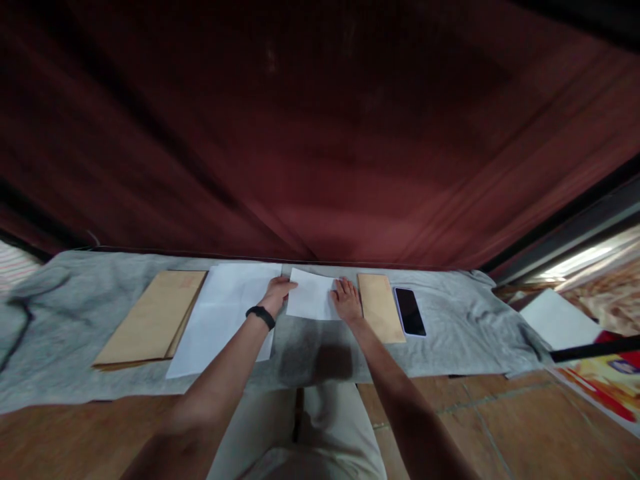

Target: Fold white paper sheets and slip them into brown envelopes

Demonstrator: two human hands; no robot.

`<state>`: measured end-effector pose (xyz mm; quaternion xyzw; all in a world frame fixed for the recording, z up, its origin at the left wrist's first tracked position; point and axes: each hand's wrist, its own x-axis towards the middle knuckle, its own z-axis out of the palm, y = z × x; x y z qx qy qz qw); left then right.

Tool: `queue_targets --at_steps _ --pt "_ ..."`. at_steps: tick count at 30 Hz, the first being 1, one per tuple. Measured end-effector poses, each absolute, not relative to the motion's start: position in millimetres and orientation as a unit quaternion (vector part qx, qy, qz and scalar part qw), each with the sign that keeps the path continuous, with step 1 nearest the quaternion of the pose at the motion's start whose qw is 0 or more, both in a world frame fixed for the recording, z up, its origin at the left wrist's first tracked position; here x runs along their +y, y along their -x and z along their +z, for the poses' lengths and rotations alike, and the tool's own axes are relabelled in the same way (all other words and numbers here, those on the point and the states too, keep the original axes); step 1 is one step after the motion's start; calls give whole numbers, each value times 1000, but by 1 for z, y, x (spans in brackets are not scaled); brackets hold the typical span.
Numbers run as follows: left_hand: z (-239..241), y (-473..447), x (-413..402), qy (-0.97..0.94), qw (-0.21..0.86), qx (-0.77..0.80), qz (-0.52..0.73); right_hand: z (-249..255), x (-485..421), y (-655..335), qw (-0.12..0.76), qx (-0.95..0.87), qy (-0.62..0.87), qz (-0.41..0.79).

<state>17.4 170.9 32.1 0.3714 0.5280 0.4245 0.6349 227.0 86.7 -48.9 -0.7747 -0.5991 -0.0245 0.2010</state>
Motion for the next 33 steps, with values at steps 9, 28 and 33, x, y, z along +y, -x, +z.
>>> queue_targets --at_steps 9,28,33 --pt "13 -12 40 -211 681 527 463 -36 17 -193 311 -671 673 2" --pt "5 -10 -13 -724 490 383 299 -50 -36 -174 168 -714 680 13" --pt "-15 -44 63 -890 229 344 191 -51 -51 -170 194 -719 667 -5"
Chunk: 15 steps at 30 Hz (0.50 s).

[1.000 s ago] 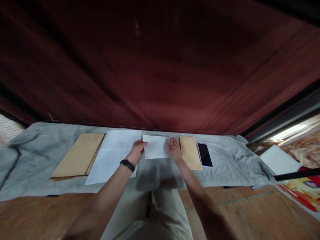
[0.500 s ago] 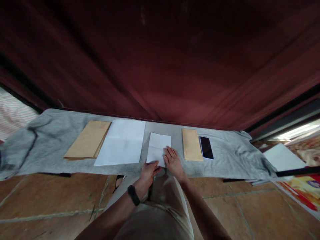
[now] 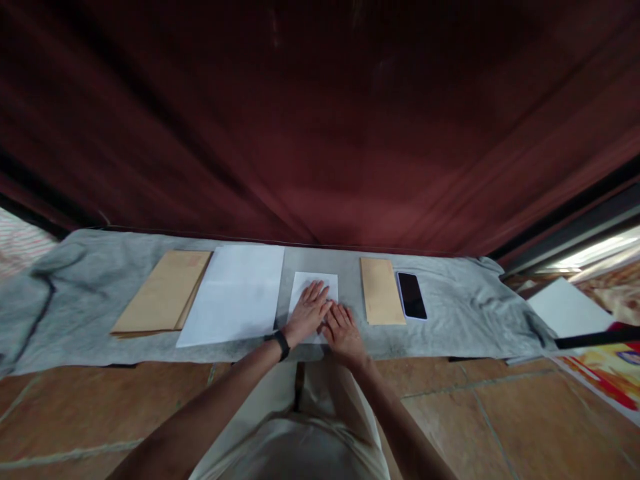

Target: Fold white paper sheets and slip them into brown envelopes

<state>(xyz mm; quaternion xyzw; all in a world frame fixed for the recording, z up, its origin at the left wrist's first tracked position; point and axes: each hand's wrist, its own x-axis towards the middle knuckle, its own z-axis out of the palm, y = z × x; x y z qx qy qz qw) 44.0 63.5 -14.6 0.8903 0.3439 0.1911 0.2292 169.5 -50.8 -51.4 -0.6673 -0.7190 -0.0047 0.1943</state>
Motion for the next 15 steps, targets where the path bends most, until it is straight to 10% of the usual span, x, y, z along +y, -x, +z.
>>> queue_targets --at_steps 15 --pt "-36 -48 105 -906 107 377 156 -39 -84 -174 178 -750 637 22"
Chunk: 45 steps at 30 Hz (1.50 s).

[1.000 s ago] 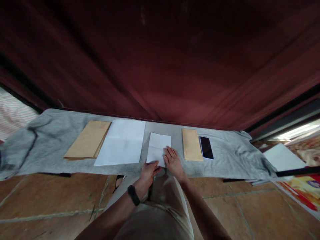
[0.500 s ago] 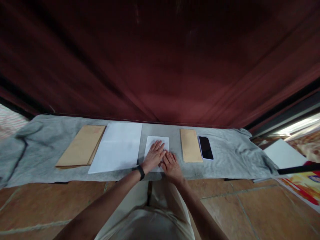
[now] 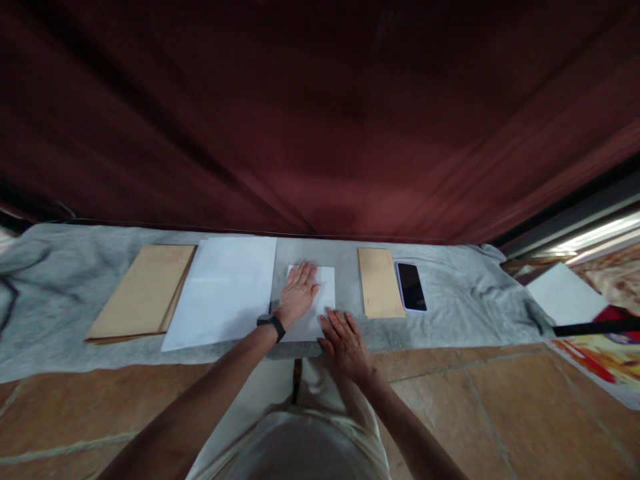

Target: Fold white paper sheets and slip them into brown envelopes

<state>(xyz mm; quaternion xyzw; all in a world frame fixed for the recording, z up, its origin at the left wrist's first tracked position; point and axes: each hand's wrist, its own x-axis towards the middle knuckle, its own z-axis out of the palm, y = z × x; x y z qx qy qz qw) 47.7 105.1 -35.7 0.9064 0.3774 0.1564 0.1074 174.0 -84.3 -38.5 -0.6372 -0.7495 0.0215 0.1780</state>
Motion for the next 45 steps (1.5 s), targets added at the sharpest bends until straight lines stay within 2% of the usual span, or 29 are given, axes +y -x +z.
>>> queue_targets --at_steps 4,10,14,20,24,29,36,45 --pt "-39 -65 92 -941 146 281 120 -38 -85 -175 176 -748 639 35" --pt "-42 -61 100 -933 174 286 134 -40 -85 -176 174 -748 639 42" --pt "-36 -32 80 -933 153 305 115 -39 -87 -178 178 -753 632 44" --pt "-37 37 8 -952 101 272 98 -37 -89 -181 174 -767 615 56" --pt "-39 65 -4 -950 104 277 103 -40 -88 -180 171 -766 617 53" --pt "-27 57 6 -942 123 300 88 -38 -85 -181 167 -764 621 56" --pt "-16 41 4 -957 45 286 24 -36 -79 -181 158 -769 618 49" --pt "-19 23 -5 -949 39 310 43 -43 -77 -170 124 -775 620 25"
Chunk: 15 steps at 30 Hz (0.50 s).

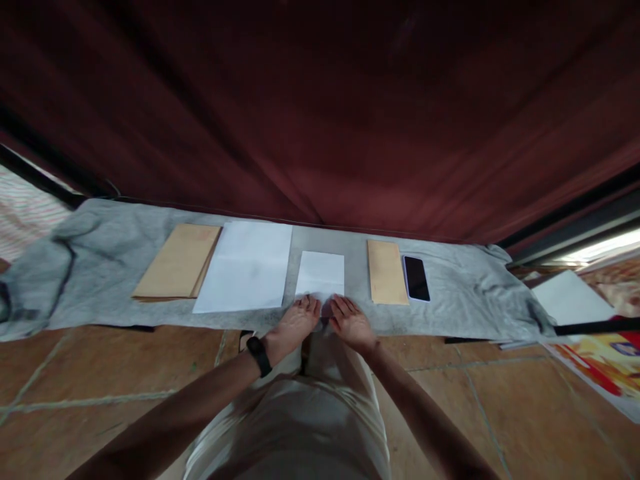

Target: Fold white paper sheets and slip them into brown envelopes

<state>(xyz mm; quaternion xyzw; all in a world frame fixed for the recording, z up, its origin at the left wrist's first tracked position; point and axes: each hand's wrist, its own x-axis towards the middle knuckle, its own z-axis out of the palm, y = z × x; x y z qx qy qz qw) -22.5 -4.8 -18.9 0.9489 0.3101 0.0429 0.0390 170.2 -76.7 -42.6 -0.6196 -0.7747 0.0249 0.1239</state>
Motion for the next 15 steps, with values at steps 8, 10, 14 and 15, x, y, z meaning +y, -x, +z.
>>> queue_targets --at_steps 8,10,14,15 --pt "-8 42 15 -945 95 304 81 -39 -74 -195 195 -777 590 102" --pt "-7 51 20 -941 115 299 110 -40 -75 -202 247 -759 590 123" --pt "-12 61 15 -933 149 294 144 -45 -82 -208 326 -728 581 161" --pt "-15 63 12 -932 159 290 150 -46 -84 -209 338 -722 581 164"
